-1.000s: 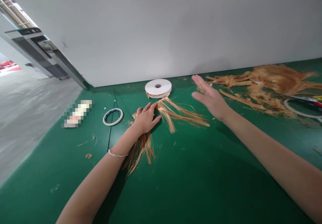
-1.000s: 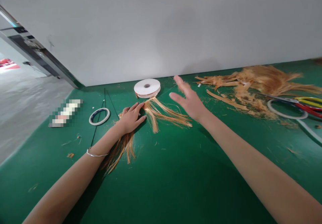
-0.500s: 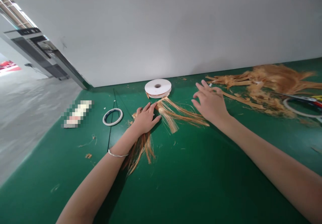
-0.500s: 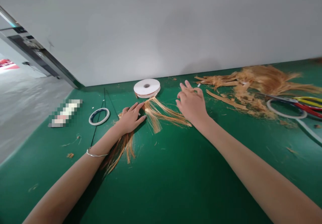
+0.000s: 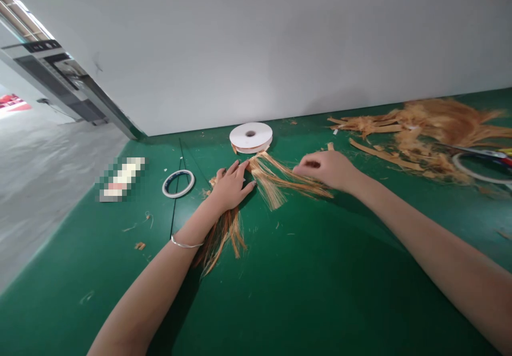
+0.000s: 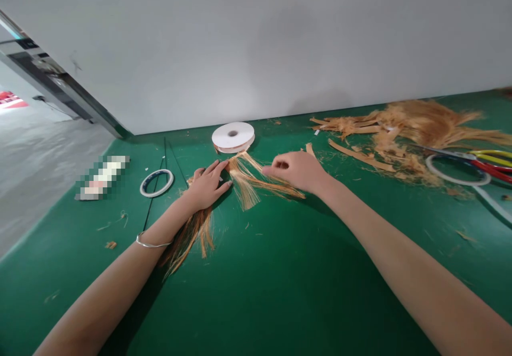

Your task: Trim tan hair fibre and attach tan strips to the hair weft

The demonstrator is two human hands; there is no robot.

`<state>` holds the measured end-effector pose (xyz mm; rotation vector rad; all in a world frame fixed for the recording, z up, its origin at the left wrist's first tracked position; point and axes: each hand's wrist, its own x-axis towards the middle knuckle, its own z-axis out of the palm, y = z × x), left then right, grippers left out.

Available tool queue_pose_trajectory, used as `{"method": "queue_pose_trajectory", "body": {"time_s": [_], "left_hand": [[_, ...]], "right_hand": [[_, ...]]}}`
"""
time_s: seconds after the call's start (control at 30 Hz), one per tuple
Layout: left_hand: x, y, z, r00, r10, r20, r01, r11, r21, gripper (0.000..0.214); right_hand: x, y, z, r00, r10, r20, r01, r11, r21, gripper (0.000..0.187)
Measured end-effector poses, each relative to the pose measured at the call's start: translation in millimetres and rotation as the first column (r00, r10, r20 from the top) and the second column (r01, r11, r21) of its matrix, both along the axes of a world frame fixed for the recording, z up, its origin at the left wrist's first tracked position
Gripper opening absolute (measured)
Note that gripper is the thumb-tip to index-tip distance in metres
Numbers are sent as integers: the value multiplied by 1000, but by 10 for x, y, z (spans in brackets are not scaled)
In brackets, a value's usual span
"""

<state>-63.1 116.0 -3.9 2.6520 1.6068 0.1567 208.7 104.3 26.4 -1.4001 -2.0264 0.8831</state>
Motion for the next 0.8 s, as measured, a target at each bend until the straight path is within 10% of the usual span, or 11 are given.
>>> {"method": "queue_pose_trajectory", "body": {"time_s": [0.17,0.4,0.57,0.8], "left_hand": [[-1,4,-6,1000,-2,-1,2,1000,5,61],[-3,10,-20,1000,7,6,-7,1000,2,62],[-1,4,-20,1000,3,11,-4,1000,12,62],[0,3,-12,1000,6,-6,-6,1000,8,61]], "right_hand": [[0,11,-95,738,-324,592,0,877,481,64],[242,83,-209,669,-543,507,161,772,614,33],[368,204,-171,883,-469,11,435,827,356,58],[415,207,-98,930,-153,-334,164,986,6,65]]}}
